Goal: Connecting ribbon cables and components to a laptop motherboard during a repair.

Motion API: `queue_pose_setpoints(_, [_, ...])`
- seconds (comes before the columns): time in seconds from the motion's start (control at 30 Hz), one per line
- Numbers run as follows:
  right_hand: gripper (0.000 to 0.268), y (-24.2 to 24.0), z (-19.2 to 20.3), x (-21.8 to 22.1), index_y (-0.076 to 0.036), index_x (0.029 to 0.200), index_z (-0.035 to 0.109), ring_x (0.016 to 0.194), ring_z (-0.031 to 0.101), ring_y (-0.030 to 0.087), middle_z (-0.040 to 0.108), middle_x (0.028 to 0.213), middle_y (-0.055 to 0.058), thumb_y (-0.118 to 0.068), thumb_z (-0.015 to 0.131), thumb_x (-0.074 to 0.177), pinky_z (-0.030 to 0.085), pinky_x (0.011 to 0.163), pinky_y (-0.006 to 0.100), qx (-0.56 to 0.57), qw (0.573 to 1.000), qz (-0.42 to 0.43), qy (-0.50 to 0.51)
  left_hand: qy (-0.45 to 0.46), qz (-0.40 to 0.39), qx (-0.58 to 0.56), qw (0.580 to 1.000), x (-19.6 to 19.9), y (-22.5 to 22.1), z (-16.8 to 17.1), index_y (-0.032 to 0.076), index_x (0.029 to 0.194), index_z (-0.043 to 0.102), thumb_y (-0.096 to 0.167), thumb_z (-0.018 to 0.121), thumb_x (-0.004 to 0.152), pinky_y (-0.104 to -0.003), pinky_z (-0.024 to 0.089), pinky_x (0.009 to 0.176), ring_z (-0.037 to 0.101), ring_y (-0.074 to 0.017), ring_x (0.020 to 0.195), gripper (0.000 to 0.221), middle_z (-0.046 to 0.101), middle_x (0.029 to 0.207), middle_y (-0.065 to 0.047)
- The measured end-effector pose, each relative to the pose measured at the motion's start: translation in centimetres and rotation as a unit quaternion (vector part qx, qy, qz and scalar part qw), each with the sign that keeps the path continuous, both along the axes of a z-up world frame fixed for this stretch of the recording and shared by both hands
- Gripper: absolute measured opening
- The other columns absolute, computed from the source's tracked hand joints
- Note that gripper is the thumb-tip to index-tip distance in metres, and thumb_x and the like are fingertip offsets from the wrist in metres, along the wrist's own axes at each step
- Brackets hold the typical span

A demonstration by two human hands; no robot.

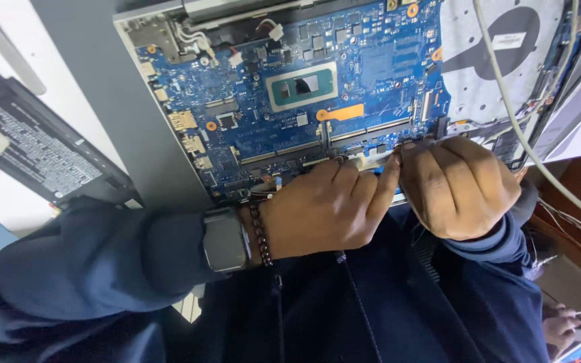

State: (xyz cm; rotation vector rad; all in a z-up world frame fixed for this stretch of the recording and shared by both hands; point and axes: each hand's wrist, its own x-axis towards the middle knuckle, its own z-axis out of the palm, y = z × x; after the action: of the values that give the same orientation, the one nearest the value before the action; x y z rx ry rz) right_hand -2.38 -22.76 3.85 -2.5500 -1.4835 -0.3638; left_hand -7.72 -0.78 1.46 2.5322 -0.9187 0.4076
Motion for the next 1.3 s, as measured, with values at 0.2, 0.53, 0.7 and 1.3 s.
queue_pose_setpoints(0.2, [0.018,-0.5,-0.4,0.0,0.008,0.095,0.079,0.079,0.069,0.031,0.074,0.086,0.016,-0.008,0.087,0.1,0.058,0.065,0.033,0.005,1.0,0.003,-0.019,-0.003,0.004,0.004,1.0,0.0,-0.2,0.1,-0.001,0.125,0.071,0.007,0.054,0.104,-0.026,0.04,0.055,0.048,-0.0117,0.065,0.029,0.049,0.074,0.003])
queue_pose_setpoints(0.53, [0.009,-0.9,0.3,-0.3,0.007,0.101,0.079,0.088,0.067,0.032,0.076,0.091,0.015,-0.002,0.082,0.102,0.059,0.079,0.035,-0.016,1.0,-0.008,0.015,0.02,-0.009,0.009,1.0,0.0,-0.1,0.2,0.0,0.127,0.068,0.015,0.055,0.105,-0.028,0.041,0.057,0.053,-0.0131,0.068,0.03,0.051,0.077,0.003])
queue_pose_setpoints(0.7, [0.016,-0.6,-0.6,0.6,0.007,0.091,0.079,0.081,0.068,0.029,0.076,0.082,0.014,-0.001,0.092,0.097,0.058,0.064,0.033,0.039,0.999,0.02,-0.031,-0.002,-0.005,0.002,1.0,0.0,-0.2,-0.2,0.0,0.126,0.071,0.011,0.057,0.106,-0.025,0.043,0.055,0.051,-0.011,0.065,0.027,0.048,0.074,0.004])
queue_pose_setpoints(1.3, [0.014,-1.1,-0.5,0.4,0.003,0.094,0.084,0.08,0.065,0.026,0.079,0.081,0.011,-0.002,0.097,0.098,0.053,0.064,0.031,0.01,1.0,0.02,-0.01,0.002,-0.001,0.02,1.0,0.0,0.2,0.1,0.0,0.127,0.069,0.012,0.055,0.108,-0.024,0.041,0.058,0.049,-0.0099,0.067,0.027,0.051,0.076,0.004])
